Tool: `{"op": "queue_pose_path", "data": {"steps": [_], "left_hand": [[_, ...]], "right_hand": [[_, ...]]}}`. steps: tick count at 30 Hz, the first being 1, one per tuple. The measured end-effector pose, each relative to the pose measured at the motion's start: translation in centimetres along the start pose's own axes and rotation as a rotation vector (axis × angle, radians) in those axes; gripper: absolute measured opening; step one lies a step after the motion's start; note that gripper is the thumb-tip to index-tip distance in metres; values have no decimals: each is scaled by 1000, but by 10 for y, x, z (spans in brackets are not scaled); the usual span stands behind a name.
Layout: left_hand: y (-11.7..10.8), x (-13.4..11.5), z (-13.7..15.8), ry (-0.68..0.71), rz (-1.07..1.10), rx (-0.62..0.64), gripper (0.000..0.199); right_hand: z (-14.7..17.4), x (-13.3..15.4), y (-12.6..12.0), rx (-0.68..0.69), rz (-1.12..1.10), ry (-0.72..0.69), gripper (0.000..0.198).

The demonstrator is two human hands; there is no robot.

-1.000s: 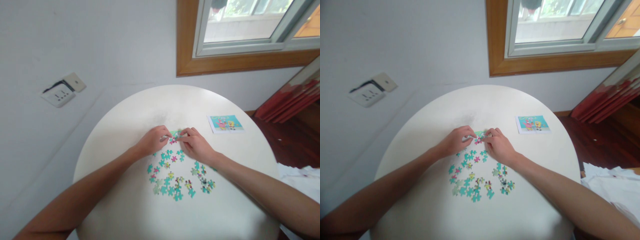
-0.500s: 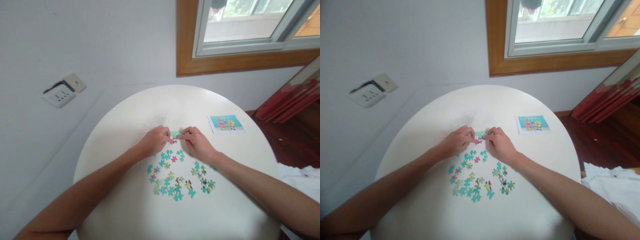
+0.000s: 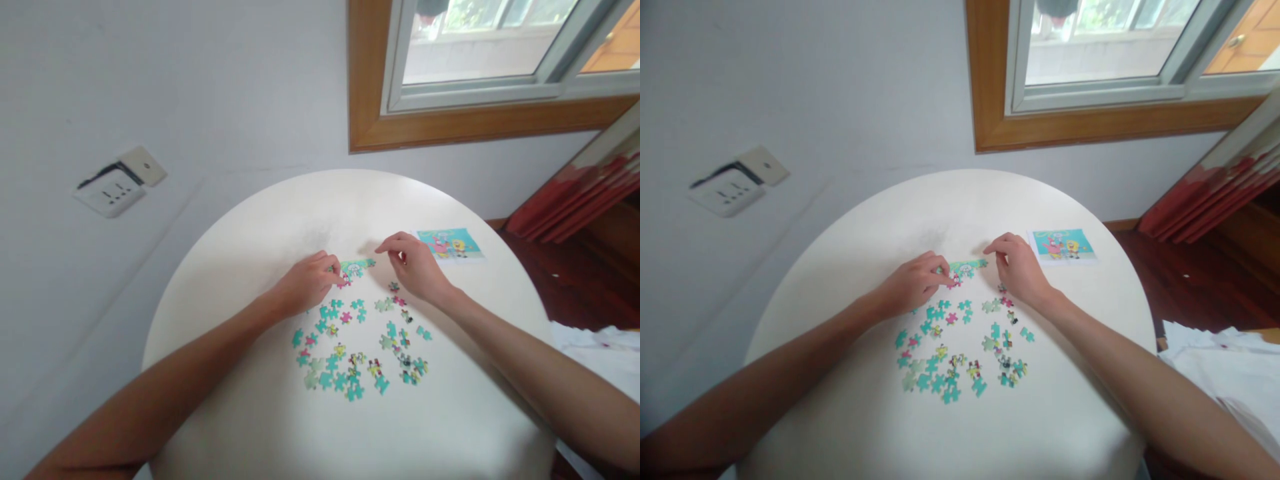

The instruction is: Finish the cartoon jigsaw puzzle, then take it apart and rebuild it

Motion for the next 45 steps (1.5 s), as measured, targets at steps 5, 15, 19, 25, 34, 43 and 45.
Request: {"op": "queue_pose_path", "data": {"steps": [5, 15, 19, 25, 34, 43, 45], "left_hand": [[-2, -2, 0, 1, -10, -46, 39], [-1, 14, 0, -222, 2, -192, 25], [5, 21, 1, -287, 20, -213, 24], [6, 21, 1, -296, 50, -206, 24], [7, 19, 1, -301, 48, -199, 24], [4, 16, 1, -298, 59, -202, 24], [4, 16, 1, -295, 61, -205, 24]], "right_hand": [[-2, 0, -8, 82, 53, 50, 32], [-3, -7, -20, 243, 170, 157, 24], [-1, -10, -19, 274, 191, 182, 23], [2, -9, -20, 389, 258, 265, 13], [8, -7, -17, 494, 311, 279, 6], [9, -10, -19, 545, 222, 145, 20], [8, -6, -22, 524, 226, 178, 22]]}}
Point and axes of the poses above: each hand's wrist, its own z-axis away from the middle knuckle, its own y-axis out of the palm, x = y × z, the point moved 1 cm from there along -z, towards the middle knuckle, and after that the axes turned 8 degrees about -z, right-handed, at the moved point
